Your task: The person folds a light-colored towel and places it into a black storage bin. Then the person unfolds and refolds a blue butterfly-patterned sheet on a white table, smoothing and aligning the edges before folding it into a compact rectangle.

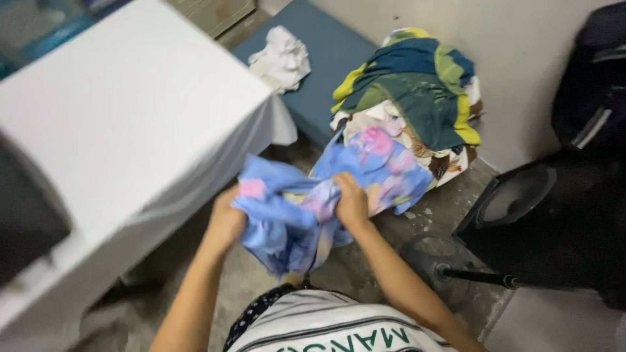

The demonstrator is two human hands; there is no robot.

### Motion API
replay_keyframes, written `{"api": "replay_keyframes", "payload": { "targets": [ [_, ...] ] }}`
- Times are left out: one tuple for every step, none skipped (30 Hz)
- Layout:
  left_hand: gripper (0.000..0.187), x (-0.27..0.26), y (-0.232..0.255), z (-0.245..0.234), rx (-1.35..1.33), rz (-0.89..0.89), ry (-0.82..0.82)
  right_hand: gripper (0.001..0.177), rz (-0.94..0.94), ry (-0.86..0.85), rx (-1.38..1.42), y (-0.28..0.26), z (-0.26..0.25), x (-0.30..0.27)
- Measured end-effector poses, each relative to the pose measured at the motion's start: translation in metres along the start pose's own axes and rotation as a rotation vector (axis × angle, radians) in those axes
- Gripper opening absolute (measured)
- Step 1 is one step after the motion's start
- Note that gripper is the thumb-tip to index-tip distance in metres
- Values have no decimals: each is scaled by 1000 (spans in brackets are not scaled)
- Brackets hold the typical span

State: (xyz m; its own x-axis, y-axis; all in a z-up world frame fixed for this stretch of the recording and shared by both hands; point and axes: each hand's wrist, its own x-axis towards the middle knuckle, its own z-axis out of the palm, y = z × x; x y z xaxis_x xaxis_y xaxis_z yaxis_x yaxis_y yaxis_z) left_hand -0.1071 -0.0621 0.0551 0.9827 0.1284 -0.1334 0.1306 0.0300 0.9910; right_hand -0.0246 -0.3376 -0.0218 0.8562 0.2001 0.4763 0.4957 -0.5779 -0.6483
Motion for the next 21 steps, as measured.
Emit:
{"api": "replay_keyframes", "payload": {
  "targets": [
    [30, -11, 1, -8, 25, -2, 50, 22, 2, 8, -57, 8, 1, -9],
    [31, -23, 1, -15, 50, -6, 99, 21, 3, 17, -114, 17, 2, -19],
    [29, -35, -1, -18, 22, 87, 145, 21, 60, 28, -124, 28, 2, -27],
    [28, -46, -4, -18, -4, 180, 191, 21, 117, 38, -136, 38, 0, -34],
    [27, -53, -6, -21, -24, 282, 233, 21, 171, 56, -148, 47, -2, -36],
    [28, -61, -9, -24, -94, 262, 291, 22, 148, 81, -141, 56, -3, -36],
    [29, -72, -14, -27, -165, 235, 347, 24, 132, 100, -136, 62, -5, -39],
    [30, -83, -19, -31, -237, 208, 403, 26, 116, 119, -131, 67, -5, -41],
    [30, -92, -24, -37, -285, 249, 449, 23, 157, 121, -39, 71, -4, -41],
    [30, -99, -29, -44, -333, 290, 495, 21, 200, 120, 51, 74, -1, -39],
    [30, -108, -34, -52, -376, 329, 542, 19, 248, 116, 144, 76, 4, -36],
    [29, -116, -39, -58, -304, 330, 610, 14, 303, 90, 173, 77, 10, -31],
    [29, -123, -44, -65, -231, 333, 678, 10, 355, 65, 202, 77, 18, -23],
    [29, -131, -48, -73, -158, 335, 745, 6, 408, 40, 231, 75, 25, -15],
    [30, -138, -51, -82, -160, 321, 794, 6, 437, -62, 288, 71, 30, -7],
    [32, -146, -52, -92, -162, 307, 843, 9, 464, -165, 342, 64, 35, 1],
    [35, -153, -51, -103, -165, 293, 890, 12, 491, -267, 395, 53, 41, 13],
    [40, -161, -47, -114, 92, 143, 941, 11, 447, -363, 414, 38, 47, 24],
    [50, -171, -41, -124, 349, -17, 976, 13, 406, -458, 433, 18, 53, 31],
    [62, -179, -34, -130, 603, -185, 997, 17, 362, -552, 452, -7, 59, 37],
    [84, -185, -28, -131, 602, -148, 925, 26, 277, -629, 487, -35, 67, 39]
  ]
}}
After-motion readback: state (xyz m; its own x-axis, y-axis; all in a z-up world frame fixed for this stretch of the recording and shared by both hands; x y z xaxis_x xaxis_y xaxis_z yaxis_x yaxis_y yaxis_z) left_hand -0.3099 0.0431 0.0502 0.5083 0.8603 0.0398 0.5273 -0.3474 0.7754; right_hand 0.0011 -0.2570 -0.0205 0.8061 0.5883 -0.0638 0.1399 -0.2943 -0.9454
